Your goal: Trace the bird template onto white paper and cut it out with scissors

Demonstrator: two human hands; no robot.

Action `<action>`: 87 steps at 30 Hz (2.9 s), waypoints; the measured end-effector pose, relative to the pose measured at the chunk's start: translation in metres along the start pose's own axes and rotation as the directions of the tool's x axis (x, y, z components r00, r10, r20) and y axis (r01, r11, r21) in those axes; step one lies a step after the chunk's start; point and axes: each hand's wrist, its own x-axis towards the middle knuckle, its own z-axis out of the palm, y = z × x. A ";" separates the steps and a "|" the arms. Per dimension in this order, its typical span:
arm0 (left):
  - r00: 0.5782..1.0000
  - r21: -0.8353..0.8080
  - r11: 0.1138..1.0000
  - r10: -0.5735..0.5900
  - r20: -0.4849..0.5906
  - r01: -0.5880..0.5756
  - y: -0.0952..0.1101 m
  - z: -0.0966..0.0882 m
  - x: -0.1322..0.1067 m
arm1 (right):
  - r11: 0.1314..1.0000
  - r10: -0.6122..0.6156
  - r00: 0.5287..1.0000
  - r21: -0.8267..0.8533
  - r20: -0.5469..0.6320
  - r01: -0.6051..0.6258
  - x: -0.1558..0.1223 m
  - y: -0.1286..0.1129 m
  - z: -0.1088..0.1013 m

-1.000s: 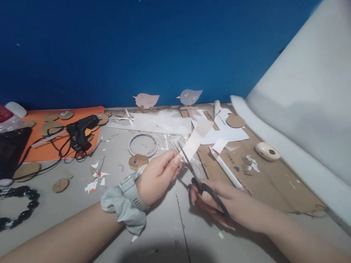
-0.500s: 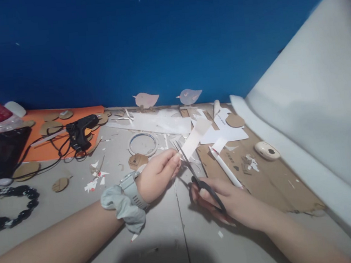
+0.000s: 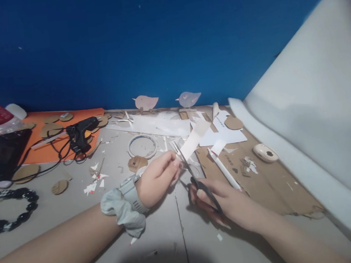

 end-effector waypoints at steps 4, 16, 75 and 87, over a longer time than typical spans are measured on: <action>1.000 0.041 0.999 0.003 -0.002 -0.003 -0.001 0.000 0.000 | 1.000 0.005 1.000 0.025 -0.003 -0.005 0.000 0.002 0.000; 1.000 0.081 0.997 0.011 0.002 -0.011 0.000 -0.001 0.001 | 1.000 -0.001 1.000 0.004 -0.028 0.001 0.002 0.003 0.002; 0.998 0.078 0.997 0.014 0.061 -0.019 0.005 -0.005 0.002 | 0.998 -0.055 0.998 -0.025 -0.033 0.054 0.005 0.004 -0.003; 0.966 0.258 0.966 -0.058 0.252 -0.009 0.011 -0.024 0.009 | 0.992 0.048 0.996 -0.116 -0.073 -0.056 0.000 -0.002 -0.002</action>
